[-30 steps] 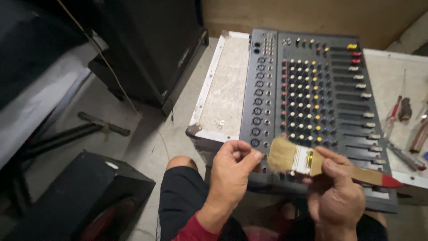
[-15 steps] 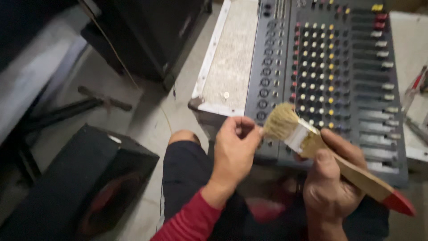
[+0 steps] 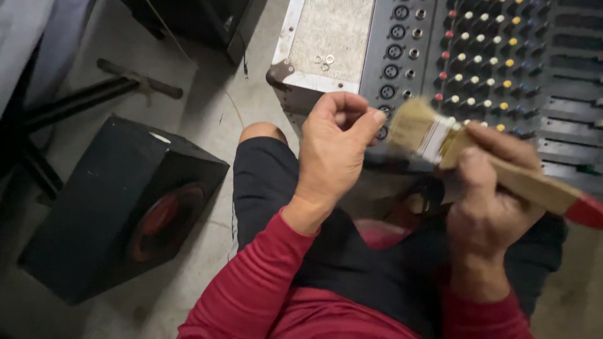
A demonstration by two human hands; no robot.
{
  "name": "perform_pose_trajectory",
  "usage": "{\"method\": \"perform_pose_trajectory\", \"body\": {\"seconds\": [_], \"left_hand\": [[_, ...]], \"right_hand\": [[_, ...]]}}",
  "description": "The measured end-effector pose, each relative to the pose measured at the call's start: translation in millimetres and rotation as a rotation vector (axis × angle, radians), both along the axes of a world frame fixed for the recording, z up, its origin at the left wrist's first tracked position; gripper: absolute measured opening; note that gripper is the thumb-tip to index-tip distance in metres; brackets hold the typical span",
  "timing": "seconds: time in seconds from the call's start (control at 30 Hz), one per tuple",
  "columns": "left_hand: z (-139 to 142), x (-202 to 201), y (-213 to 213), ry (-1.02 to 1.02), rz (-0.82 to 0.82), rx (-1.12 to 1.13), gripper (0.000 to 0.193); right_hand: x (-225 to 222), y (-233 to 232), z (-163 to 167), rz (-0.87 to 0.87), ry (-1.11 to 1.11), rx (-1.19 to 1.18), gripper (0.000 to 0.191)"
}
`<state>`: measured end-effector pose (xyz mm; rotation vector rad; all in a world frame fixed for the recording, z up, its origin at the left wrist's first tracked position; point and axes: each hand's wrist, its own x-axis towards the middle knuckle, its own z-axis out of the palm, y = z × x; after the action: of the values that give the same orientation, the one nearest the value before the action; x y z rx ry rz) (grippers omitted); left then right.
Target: The person sits on the floor and uses a wide bristle brush to sweep dust from the knobs, faders and input jacks of an audio mixing console resting on a case. They brush across different sections of the panel and occasionally pick at the jacks with their fingers.
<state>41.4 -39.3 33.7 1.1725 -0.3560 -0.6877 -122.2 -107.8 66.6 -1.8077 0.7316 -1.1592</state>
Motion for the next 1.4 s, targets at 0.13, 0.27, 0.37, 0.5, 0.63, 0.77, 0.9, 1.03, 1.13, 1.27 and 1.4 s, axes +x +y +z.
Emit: {"method": "perform_pose_trajectory", "body": {"seconds": [0.13, 0.27, 0.37, 0.5, 0.63, 0.77, 0.9, 1.03, 1.13, 1.27, 1.4], "left_hand": [[1, -10, 3, -0.003, -0.032, 0.027, 0.023], [-4, -10, 2, -0.038, -0.008, 0.025, 0.022], [-8, -4, 2, -0.018, 0.0, -0.01, 0.023], [-11, -6, 4, 0.012, -0.01, -0.014, 0.023], [-11, -10, 5, 0.007, -0.028, 0.016, 0.023], [-10, -13, 8, 0.006, -0.025, 0.015, 0.023], [-7, -14, 12, 0.017, -0.02, 0.032, 0.022], [-8, -16, 15, -0.013, -0.024, 0.09, 0.02], [-8, -18, 15, -0.017, -0.023, 0.109, 0.016], [-5, -20, 14, -0.007, -0.022, 0.122, 0.012], [-1, -22, 14, -0.006, -0.027, 0.189, 0.015]], "right_hand": [[8, 0, 8, 0.019, -0.111, 0.167, 0.024], [4, -8, 11, 0.111, -0.348, 0.491, 0.02], [-7, -14, 7, 0.1, -0.386, 0.527, 0.022], [-17, -15, -3, 0.079, -0.374, 0.474, 0.023], [-19, -13, -7, 0.092, -0.394, 0.476, 0.023], [-19, -6, -4, 0.057, -0.348, 0.456, 0.025], [-18, 2, -4, 0.107, -0.37, 0.412, 0.029], [-20, 9, -9, 0.073, -0.347, 0.372, 0.033], [-22, 9, -12, 0.08, -0.385, 0.348, 0.033], [-23, 10, -14, 0.054, -0.378, 0.303, 0.034], [-21, 20, -15, -0.013, -0.237, 0.186, 0.034]]}}
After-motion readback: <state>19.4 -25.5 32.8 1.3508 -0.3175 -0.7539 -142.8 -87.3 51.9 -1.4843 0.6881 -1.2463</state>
